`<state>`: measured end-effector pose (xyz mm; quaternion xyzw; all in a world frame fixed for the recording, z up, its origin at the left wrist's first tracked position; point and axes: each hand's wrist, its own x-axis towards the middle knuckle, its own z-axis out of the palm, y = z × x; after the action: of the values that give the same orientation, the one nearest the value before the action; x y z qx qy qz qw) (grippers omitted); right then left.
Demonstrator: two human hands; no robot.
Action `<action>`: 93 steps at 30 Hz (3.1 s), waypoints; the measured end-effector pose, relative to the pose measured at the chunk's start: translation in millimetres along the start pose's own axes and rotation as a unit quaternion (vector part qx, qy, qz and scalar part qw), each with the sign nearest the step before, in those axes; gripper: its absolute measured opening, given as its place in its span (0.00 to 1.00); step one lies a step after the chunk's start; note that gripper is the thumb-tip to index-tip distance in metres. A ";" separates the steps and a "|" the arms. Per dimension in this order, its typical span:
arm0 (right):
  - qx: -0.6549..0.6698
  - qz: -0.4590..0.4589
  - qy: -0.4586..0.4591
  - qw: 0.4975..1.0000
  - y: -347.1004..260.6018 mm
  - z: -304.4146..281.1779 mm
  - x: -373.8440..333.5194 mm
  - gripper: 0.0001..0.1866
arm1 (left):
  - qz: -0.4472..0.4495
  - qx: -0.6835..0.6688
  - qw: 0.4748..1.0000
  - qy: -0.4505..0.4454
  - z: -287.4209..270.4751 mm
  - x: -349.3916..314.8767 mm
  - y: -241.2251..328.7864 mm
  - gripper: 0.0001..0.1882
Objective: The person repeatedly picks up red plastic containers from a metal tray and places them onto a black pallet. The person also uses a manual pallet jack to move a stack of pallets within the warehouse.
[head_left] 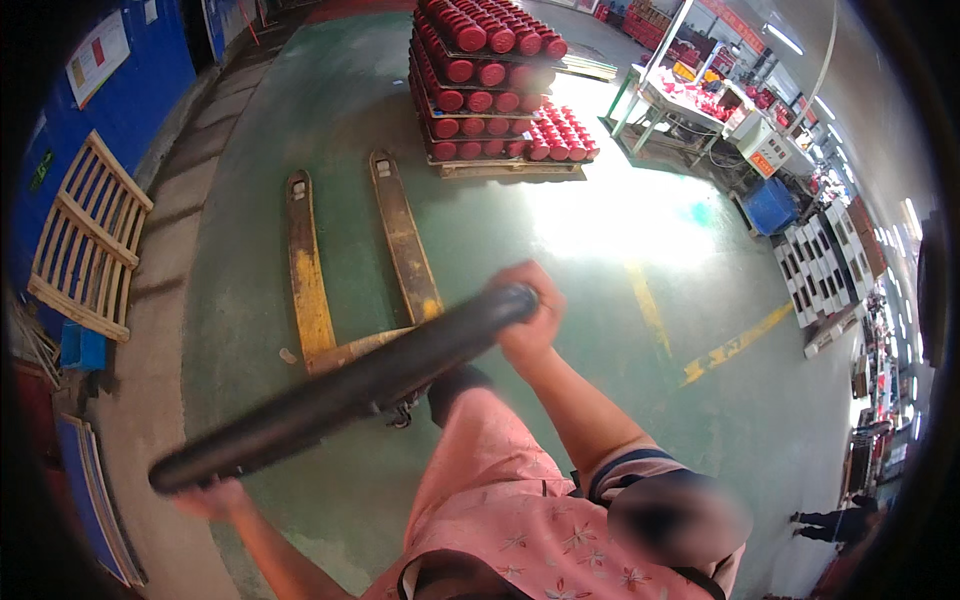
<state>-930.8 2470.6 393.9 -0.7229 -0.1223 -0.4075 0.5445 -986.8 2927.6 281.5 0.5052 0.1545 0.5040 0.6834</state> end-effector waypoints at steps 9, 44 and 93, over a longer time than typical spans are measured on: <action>0.152 0.043 -0.023 0.987 -11.4 -43.0 -21.8 0.10 | 0.117 -0.054 0.927 -0.352 -13.3 -94.2 113.8 0.21; 0.376 0.001 -0.250 0.893 55.7 540.6 98.8 0.16 | 0.257 0.339 0.890 0.165 -29.3 206.2 16.3 0.14; 0.106 0.082 -0.043 0.990 491.6 1428.2 649.7 0.25 | -0.164 0.088 0.889 -0.419 864.2 1552.0 -962.0 0.11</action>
<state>439.9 3378.4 418.1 -0.6858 -0.1284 -0.3148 0.6435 837.8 3794.3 311.9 0.6949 -0.0222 0.1105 0.7102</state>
